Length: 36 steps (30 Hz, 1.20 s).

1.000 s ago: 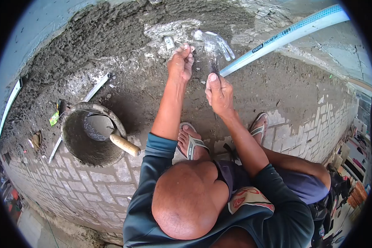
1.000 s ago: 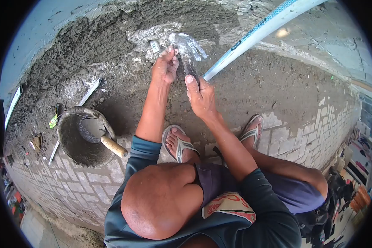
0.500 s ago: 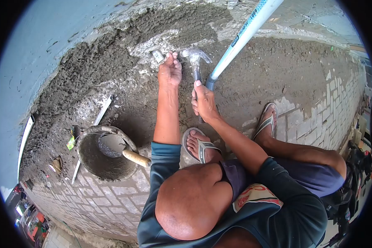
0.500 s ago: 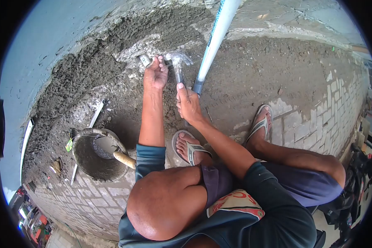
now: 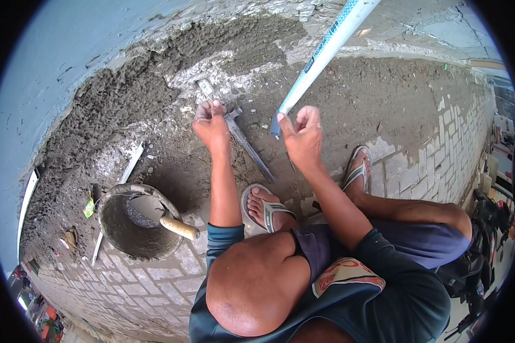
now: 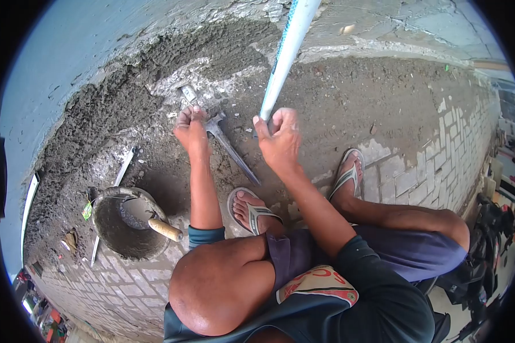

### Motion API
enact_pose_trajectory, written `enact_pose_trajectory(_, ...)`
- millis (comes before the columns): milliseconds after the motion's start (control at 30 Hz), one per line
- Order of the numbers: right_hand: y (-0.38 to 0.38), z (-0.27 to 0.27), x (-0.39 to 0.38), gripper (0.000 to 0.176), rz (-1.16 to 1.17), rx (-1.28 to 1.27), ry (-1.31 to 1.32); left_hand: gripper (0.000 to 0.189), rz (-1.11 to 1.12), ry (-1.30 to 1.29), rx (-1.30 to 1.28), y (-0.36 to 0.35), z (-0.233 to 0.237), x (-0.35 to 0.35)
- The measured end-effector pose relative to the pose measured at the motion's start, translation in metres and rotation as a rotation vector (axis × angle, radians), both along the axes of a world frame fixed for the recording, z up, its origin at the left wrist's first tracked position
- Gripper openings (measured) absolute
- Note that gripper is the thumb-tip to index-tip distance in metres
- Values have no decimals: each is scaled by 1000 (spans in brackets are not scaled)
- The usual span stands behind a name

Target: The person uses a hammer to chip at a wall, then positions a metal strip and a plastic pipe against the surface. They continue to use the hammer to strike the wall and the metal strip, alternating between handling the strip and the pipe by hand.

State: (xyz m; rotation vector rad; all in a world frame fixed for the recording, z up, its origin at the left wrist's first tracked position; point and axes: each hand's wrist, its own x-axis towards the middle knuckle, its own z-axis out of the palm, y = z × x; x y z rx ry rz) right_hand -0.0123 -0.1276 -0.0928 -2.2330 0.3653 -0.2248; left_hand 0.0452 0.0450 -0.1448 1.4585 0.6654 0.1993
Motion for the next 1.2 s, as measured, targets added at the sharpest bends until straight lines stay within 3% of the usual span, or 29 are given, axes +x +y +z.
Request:
enact_pose_trajectory(33,-7,15,17,37,-101,46,-142,9,9,-35,5,0,1,0)
enact_pose_trajectory(100,-16,48,56,40,-21,-84,-499,8,3,-75,-1,-3,1,2)
enact_pose_trajectory(133,-22,63,65,40,-27,-97,-506,8,-16,-71,7,-4,0,2)
enact_pose_trajectory(200,-36,85,74,40,205,344,-195,8,-40,-70,2,-7,-2,2)
enact_pose_trajectory(233,-45,85,74,38,241,405,-264,8,-49,-100,-25,-9,-4,2)
enact_pose_trajectory(367,-114,129,59,33,-56,217,-460,6,-65,-112,-54,-4,-5,0)
enact_pose_trajectory(467,-198,139,63,32,-175,64,-452,6,-97,-78,-76,-2,-6,-3)
enact_pose_trajectory(633,-280,121,93,32,-337,-435,-324,5,-151,-1,-113,-8,-3,1)
enact_pose_trajectory(767,-303,83,109,34,-246,-318,-335,4,-159,32,-109,-12,0,3)
enact_pose_trajectory(867,-289,81,110,42,-264,-430,-106,6,-174,80,-117,-7,-8,3)
enact_pose_trajectory(967,-272,78,108,60,-359,-501,-329,9,-159,55,-163,-3,-16,1)
enact_pose_trajectory(1000,-262,78,104,60,-353,-489,-320,8,-165,59,-158,-3,-15,1)
enact_pose_trajectory(1067,-221,75,92,54,-521,-567,-590,8,-145,76,-125,2,-15,-2)
enact_pose_trajectory(1100,-195,64,85,46,-467,-457,-570,8,-147,59,-145,3,-16,-3)
enact_pose_trajectory(1200,-94,8,52,26,149,-6,-15,8,-135,74,-140,4,-11,-2)
